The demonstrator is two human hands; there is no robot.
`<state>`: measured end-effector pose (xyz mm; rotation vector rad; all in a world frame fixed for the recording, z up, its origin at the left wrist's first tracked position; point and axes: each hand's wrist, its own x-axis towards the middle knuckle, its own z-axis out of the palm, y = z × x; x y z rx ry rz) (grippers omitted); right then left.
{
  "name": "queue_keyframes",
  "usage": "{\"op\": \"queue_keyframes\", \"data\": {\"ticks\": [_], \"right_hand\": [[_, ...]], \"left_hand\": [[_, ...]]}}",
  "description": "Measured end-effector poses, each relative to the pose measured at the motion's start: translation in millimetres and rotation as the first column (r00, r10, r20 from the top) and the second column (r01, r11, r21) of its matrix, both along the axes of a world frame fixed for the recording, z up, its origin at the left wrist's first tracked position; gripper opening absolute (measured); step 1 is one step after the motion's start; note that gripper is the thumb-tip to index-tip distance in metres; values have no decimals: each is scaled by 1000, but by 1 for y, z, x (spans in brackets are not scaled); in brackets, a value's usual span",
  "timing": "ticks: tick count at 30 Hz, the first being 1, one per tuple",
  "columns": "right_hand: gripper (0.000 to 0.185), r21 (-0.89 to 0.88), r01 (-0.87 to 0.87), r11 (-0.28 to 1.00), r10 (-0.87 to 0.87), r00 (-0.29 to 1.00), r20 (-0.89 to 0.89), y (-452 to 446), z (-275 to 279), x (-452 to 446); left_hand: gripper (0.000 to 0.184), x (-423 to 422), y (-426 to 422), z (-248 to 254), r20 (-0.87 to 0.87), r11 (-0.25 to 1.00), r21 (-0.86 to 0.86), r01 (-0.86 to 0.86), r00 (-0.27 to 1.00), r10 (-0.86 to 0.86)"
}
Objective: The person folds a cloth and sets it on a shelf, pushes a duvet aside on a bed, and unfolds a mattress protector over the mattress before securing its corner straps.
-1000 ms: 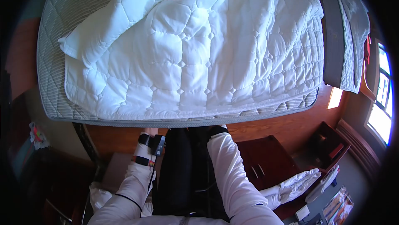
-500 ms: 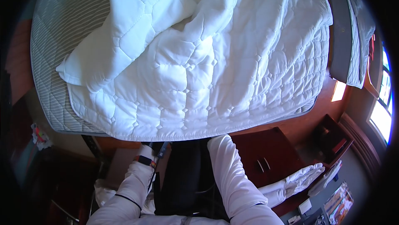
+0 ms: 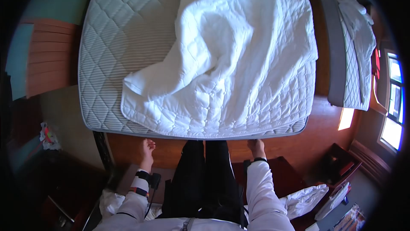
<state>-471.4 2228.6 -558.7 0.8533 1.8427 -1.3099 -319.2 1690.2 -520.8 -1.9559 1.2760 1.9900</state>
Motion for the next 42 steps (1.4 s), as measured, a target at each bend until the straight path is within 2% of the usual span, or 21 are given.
{"op": "queue_keyframes", "data": {"ticks": [1,2,3,4,5,6,7,8,9,11,12,16,17,19,23,25,29,33,35,38,42], "right_hand": [[30,-104,401,910,-364,894,262,-2,29,-15],[31,37,292,956,-291,919,267,-13,64,-22],[33,34,74,997,-81,954,290,-9,91,-21],[32,-69,153,986,-113,910,398,26,77,-8],[30,-85,57,995,-24,940,340,39,88,4],[28,39,-569,821,552,810,198,60,82,14],[28,-15,-239,971,233,927,294,60,105,13],[28,96,-168,981,127,932,339,49,140,2],[29,70,-133,989,106,948,300,52,160,-3],[28,73,-129,989,105,957,270,61,183,-29],[27,67,-131,989,111,962,248,58,200,-44],[25,86,-219,972,200,962,187,24,227,-136],[24,87,-241,967,227,962,151,8,233,-163],[26,-30,-402,915,403,912,79,-29,222,-212],[39,-276,-639,718,628,766,-142,-183,268,-259],[45,-347,-727,593,747,657,-99,-268,290,-261],[55,-296,-947,123,981,161,-108,-397,317,-221],[58,-198,-896,-397,916,-372,-151,-457,310,-165],[49,-281,-899,-335,916,-242,-320,-467,273,-147],[37,-144,-975,-170,962,-133,-237,-462,289,-132],[27,-65,-943,-327,889,-284,-360,-461,289,-145]], "left_hand": [[30,-9,-14,19,-49,995,-92,-24,999,19],[31,-24,-24,36,-89,990,-124,-62,995,52],[33,-37,-34,51,-129,983,-151,-100,988,81],[44,-44,-45,53,-206,985,-136,-103,976,73],[46,-51,-53,53,-186,989,-110,-95,980,73],[49,-60,-60,52,-175,993,-85,-87,982,71],[52,-74,-67,48,-174,995,-61,-83,982,72],[57,-83,-72,44,-183,998,6,-65,981,65],[46,-94,-75,41,-185,991,63,-121,974,131],[31,-113,-72,30,-174,996,-80,44,983,-58],[21,-124,-68,35,-246,981,-191,23,967,-71],[18,-161,-42,114,-282,957,-248,151,934,-220],[21,-160,-39,115,-299,921,-288,262,889,-347],[35,-156,-21,140,-331,746,-573,340,736,-590],[33,-138,13,200,-139,532,-579,618,568,-811],[35,-136,33,260,-69,423,-552,718,467,-882],[36,-145,51,311,0,207,-509,836,240,-971],[48,-151,56,322,12,103,-515,851,127,-992],[52,-140,50,307,2,85,-625,776,110,-994],[49,-138,30,307,-69,78,-668,740,43,-997],[55,-152,-4,292,-197,32,-635,772,-122,-973]]}}
